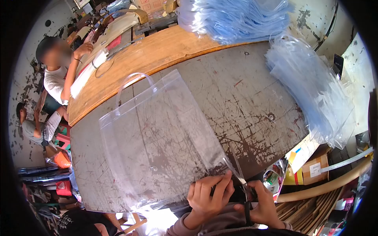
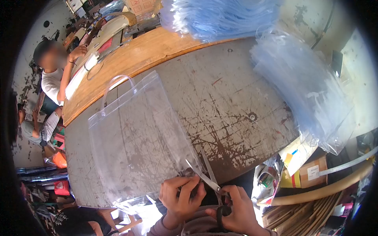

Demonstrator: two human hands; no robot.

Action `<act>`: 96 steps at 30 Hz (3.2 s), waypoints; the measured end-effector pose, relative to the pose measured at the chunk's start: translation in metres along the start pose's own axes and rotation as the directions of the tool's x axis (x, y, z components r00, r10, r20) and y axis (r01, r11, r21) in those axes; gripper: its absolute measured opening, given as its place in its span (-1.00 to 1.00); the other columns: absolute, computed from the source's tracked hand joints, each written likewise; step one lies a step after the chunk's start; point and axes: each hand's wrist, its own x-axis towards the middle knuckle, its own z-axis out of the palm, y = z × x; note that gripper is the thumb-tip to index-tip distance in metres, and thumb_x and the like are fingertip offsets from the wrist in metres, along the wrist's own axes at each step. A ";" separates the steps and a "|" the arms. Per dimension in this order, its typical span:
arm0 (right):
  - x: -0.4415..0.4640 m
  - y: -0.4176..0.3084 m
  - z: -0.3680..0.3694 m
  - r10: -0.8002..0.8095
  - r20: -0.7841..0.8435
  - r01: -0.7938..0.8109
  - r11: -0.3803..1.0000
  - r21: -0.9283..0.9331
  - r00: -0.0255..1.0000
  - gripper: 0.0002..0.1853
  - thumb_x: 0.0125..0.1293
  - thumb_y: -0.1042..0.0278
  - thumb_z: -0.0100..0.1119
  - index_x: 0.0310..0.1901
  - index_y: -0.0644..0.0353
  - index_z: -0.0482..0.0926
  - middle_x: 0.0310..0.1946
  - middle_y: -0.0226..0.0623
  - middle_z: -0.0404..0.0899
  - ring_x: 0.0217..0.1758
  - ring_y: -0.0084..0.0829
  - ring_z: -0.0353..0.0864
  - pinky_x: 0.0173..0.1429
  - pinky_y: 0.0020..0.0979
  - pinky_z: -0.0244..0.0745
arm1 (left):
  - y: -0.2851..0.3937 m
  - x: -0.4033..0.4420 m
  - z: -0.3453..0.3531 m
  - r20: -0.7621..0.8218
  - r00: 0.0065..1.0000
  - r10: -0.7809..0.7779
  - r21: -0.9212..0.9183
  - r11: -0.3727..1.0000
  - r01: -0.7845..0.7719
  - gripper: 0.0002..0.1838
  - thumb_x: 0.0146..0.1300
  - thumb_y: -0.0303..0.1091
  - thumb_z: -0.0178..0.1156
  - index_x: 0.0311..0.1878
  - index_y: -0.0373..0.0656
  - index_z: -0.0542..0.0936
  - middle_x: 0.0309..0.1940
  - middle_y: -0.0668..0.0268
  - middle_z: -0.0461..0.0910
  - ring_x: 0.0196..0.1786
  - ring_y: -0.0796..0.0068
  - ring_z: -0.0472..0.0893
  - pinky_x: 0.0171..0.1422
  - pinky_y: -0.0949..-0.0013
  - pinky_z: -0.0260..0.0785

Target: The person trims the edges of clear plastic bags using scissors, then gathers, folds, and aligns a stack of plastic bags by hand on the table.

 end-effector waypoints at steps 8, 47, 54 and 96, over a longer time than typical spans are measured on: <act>0.001 -0.009 0.002 -0.100 -0.110 0.079 0.980 -0.180 0.989 -0.36 -0.21 0.16 0.52 -0.14 0.27 0.38 -0.37 -0.22 0.43 -0.44 -0.34 0.43 -0.37 -0.38 0.36 | -0.002 -0.001 0.001 -0.006 1.000 0.009 0.025 1.000 -0.009 -0.84 -0.08 -0.39 0.34 -0.36 0.00 0.60 -0.41 0.53 0.51 -0.43 0.59 0.50 -0.42 0.51 0.19; 0.007 0.019 0.010 0.085 0.220 -0.211 0.736 0.643 0.972 -0.33 -0.14 0.05 0.54 -0.09 0.27 0.42 -0.43 -0.46 0.43 -0.35 -0.65 0.37 -0.26 -0.59 0.27 | -0.001 -0.003 0.003 -0.005 0.999 0.041 0.062 0.997 -0.041 -0.78 -0.14 -0.39 0.36 -0.33 0.01 0.66 -0.43 0.55 0.50 -0.45 0.62 0.46 -0.38 0.48 0.10; 0.007 0.011 0.008 0.097 0.223 -0.223 0.720 0.657 0.970 -0.32 -0.18 0.03 0.56 -0.10 0.26 0.43 -0.43 -0.47 0.43 -0.36 -0.66 0.36 -0.27 -0.61 0.25 | 0.000 -0.004 0.000 0.029 0.999 0.027 0.059 0.998 -0.029 -0.76 -0.15 -0.39 0.37 -0.31 0.01 0.66 -0.41 0.55 0.50 -0.43 0.62 0.46 -0.36 0.48 0.09; 0.014 0.019 -0.004 0.134 0.210 -0.223 0.844 0.488 0.968 -0.14 -0.28 -0.20 0.54 -0.08 0.37 0.46 -0.47 -0.39 0.51 -0.40 -0.65 0.42 -0.32 -0.57 0.32 | 0.001 -0.005 0.000 0.059 0.996 0.061 0.042 0.997 -0.064 -0.80 -0.12 -0.34 0.33 -0.32 0.02 0.67 -0.44 0.55 0.49 -0.46 0.62 0.44 -0.34 0.47 0.10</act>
